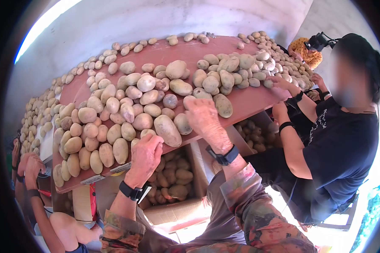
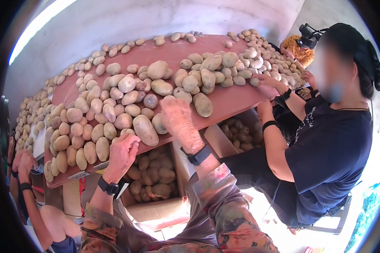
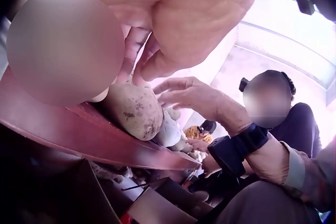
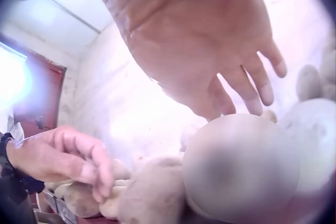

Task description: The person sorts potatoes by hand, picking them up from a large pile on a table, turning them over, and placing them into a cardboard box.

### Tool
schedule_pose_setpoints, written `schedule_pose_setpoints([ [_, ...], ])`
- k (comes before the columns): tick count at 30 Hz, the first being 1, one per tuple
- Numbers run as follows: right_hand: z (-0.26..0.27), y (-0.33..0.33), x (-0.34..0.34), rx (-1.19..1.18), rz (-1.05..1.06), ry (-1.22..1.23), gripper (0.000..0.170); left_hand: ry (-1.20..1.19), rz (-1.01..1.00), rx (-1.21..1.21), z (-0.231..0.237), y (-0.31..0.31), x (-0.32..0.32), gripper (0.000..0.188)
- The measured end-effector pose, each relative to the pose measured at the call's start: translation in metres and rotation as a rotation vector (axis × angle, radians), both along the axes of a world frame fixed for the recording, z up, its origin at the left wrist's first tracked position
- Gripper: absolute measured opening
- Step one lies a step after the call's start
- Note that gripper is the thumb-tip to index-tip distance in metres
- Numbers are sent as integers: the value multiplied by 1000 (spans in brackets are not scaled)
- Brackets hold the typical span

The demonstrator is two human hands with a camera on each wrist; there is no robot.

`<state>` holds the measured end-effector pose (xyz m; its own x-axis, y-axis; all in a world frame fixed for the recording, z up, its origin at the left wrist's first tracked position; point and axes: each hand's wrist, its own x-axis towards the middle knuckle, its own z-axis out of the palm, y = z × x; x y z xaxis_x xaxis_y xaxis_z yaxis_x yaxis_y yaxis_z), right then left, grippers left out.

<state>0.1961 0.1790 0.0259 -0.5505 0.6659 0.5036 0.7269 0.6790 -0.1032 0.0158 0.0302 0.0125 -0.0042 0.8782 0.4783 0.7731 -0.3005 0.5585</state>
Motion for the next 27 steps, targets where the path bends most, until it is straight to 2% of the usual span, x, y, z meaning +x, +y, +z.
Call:
schedule_pose_setpoints([
  [1,-2,4,9,44,-68,-21,21,24,-1,18,0,-1,-1,6],
  [5,-3,7,29,-19,-96,42,23,51,2,18,1,-1,0,7],
  [7,5,2,29,-240,-103,64,28,51,-1,18,1,-1,0,7],
  [8,8,-2,29,-242,-99,64,28,52,2,15,1,-1,0,7],
  [10,12,-8,29,-361,-59,-89,40,42,-2,7,2,-1,2,7],
  [11,11,-10,31,-362,-63,-86,40,45,-7,7,2,0,2,7],
  [13,9,-14,32,-473,-81,-196,55,78,6,-13,2,0,3,6],
  [14,7,-14,30,-471,-91,-192,55,80,-4,-9,1,0,4,6],
  [16,-3,-11,25,-482,-99,-207,68,64,-6,-44,0,1,4,6],
  [20,-17,-4,30,-407,-57,-133,72,60,-31,-24,0,0,5,7],
  [23,-10,-4,35,-393,-59,-72,66,-1,-41,-38,0,-1,6,4],
  [25,8,-7,35,-431,-167,23,59,16,-54,-25,-2,-1,6,5],
  [27,16,-5,39,-433,-187,108,57,21,-48,-33,-2,-2,7,5],
])
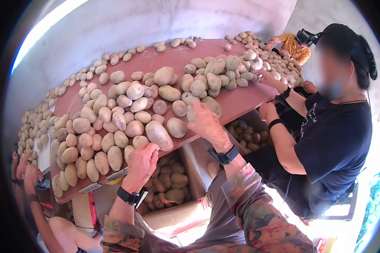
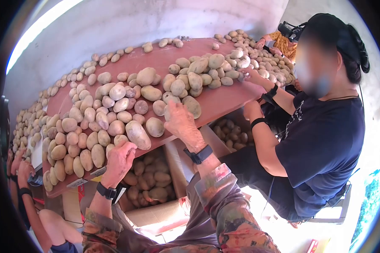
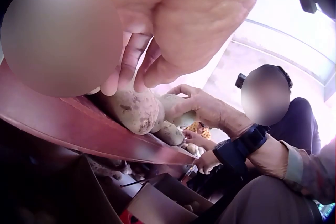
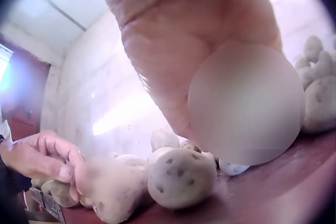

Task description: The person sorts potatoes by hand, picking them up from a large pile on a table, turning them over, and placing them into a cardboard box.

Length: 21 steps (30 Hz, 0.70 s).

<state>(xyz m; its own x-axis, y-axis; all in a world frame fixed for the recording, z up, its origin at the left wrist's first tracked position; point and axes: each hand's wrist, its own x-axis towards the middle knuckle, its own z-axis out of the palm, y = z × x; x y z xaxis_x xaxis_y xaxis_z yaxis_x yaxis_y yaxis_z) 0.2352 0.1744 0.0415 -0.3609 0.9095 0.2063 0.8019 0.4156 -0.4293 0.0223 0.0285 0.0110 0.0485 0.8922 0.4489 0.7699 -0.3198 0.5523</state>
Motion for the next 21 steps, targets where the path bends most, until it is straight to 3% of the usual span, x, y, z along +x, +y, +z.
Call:
schedule_pose_setpoints([
  [5,6,13,18,26,-84,135,61,11,-16,-20,1,-1,2,4],
  [7,1,19,28,270,-151,203,60,26,-19,-27,3,-1,2,3],
  [11,-17,44,54,400,-206,332,58,59,-7,-32,3,-1,3,3],
  [16,-33,64,82,352,-347,476,51,57,-13,-10,0,0,2,8],
  [18,-42,69,89,137,-420,644,50,60,-24,-19,0,-1,2,5],
  [21,-64,82,99,46,-445,845,51,65,-38,-27,0,-1,3,3],
])
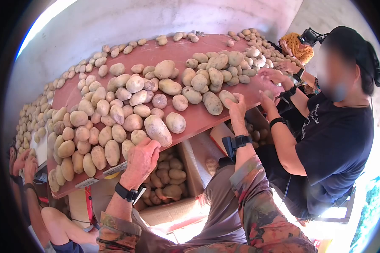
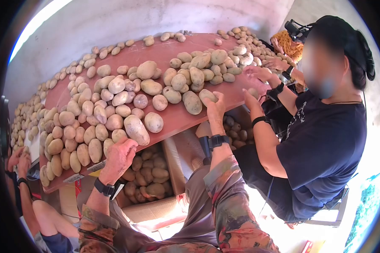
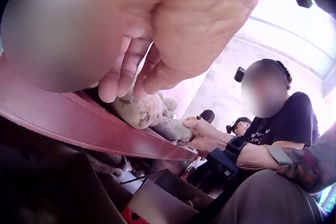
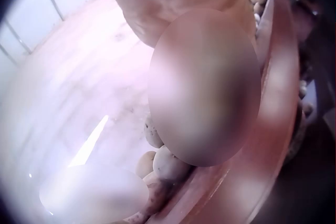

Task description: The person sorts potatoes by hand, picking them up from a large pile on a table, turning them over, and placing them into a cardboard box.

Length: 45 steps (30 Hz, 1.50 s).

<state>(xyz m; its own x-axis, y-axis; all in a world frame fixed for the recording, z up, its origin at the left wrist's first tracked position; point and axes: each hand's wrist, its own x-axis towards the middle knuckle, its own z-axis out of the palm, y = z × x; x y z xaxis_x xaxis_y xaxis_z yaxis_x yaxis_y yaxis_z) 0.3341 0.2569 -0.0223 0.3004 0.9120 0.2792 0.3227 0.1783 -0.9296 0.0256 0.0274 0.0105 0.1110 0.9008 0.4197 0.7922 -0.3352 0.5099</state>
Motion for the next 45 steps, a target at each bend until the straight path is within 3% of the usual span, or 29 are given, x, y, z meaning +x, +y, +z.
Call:
schedule_pose_setpoints([
  [4,-13,9,3,15,33,24,51,-2,-12,9,0,0,2,3],
  [10,-15,10,-8,85,79,-122,50,20,-41,-12,0,0,3,9],
  [12,-27,22,-6,217,107,-264,50,24,-48,0,-2,1,3,7],
  [20,-14,16,-11,172,122,-431,50,40,-60,-21,-2,-1,-2,4],
  [22,-14,14,-15,303,-39,-429,48,30,-72,-16,1,-2,-3,3],
  [26,22,-3,-26,464,-156,-487,45,16,-65,-28,-2,-2,-4,3],
  [28,47,-25,-45,559,39,-383,39,10,-63,-28,0,-3,-3,2],
  [29,52,-34,-55,559,39,-383,39,10,-62,-28,0,-3,-3,2],
  [31,54,-49,-73,336,387,-272,24,41,-65,-9,-1,-3,-2,4],
  [32,49,-50,-81,337,387,-272,24,41,-64,-8,-1,-3,-2,4],
  [34,40,-53,-96,178,501,-534,23,22,-77,-7,-3,-3,-2,4],
  [37,41,-67,-114,237,529,-640,20,40,-78,-14,-1,-3,-2,3],
  [45,40,-80,-139,400,569,-634,21,42,-86,-27,2,-1,5,4],
])
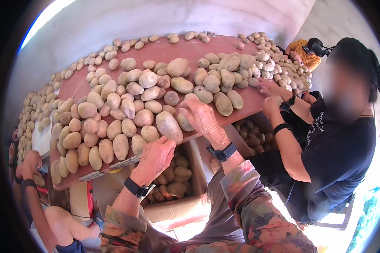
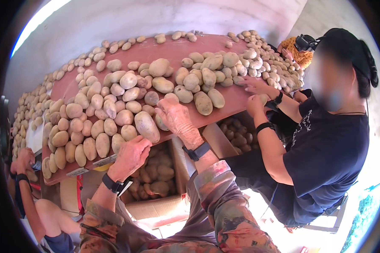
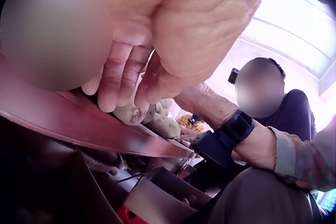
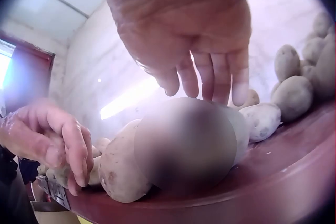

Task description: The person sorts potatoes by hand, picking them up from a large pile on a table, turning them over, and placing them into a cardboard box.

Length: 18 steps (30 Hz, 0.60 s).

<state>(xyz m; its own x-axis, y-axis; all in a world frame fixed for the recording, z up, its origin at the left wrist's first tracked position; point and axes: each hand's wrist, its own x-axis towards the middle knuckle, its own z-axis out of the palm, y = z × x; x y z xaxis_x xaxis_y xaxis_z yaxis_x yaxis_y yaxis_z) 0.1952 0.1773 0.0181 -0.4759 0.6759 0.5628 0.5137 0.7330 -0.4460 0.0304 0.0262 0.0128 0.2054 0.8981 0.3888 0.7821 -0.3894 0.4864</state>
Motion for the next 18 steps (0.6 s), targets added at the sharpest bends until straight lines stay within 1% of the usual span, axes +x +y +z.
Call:
schedule_pose_setpoints([
  [2,4,-4,0,-74,-16,-79,22,5,1,-5,-1,0,0,4],
  [4,6,-5,2,-74,-13,-83,22,4,6,-16,-3,1,0,4],
  [6,8,-6,6,-62,-14,-149,28,2,8,-5,-6,3,0,4],
  [7,9,-7,7,-63,-16,-150,28,0,12,7,-7,3,1,4],
  [9,9,-11,10,-109,-27,-263,41,6,23,25,-7,4,1,4],
  [10,8,-12,12,-111,-28,-262,41,14,36,44,-8,4,1,4],
  [12,6,-14,14,-151,-2,-408,48,29,33,37,-7,5,1,4],
  [13,5,-15,15,-156,3,-408,48,42,33,30,-7,5,0,5],
  [15,5,-15,15,-260,18,-413,53,34,35,26,-9,5,1,5],
  [16,5,-16,14,-264,24,-413,53,23,32,30,-10,5,2,5],
  [18,7,-16,10,-373,-6,-467,57,22,27,35,-8,5,3,5],
])
